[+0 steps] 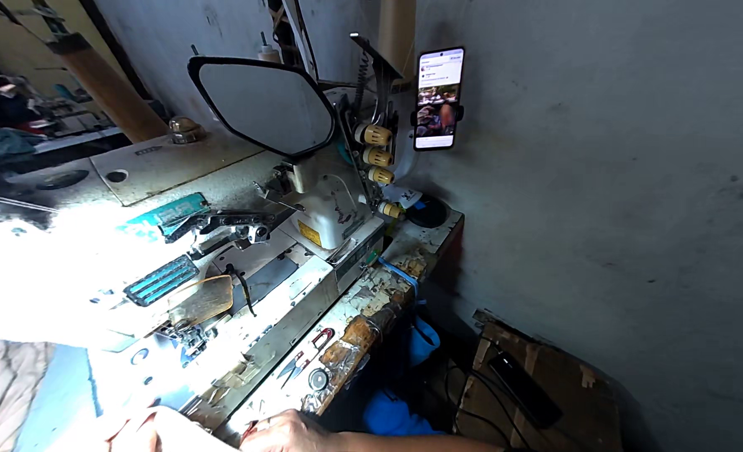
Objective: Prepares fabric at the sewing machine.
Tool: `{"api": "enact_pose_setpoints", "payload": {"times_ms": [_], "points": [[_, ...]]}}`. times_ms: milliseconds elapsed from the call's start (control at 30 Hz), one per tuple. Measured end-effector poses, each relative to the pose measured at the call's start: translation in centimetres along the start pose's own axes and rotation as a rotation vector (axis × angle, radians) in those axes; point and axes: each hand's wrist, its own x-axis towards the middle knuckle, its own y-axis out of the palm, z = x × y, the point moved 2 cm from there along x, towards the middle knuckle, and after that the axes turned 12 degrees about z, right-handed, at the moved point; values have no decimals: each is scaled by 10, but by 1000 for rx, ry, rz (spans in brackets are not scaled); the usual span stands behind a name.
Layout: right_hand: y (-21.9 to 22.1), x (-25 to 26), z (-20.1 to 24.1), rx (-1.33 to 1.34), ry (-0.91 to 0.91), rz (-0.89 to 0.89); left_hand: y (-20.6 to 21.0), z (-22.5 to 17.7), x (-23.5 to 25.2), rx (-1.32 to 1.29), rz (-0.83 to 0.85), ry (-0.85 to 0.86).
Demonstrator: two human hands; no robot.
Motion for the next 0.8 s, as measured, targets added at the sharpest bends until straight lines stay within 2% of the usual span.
{"api": "enact_pose_setpoints", "payload": {"times_ms": [233,800], "points": [[0,-1,0,5,3,4,-2,7,-4,12,-1,-17],[2,-1,-3,14,0,1,1,-9,2,37,24,56]]}}
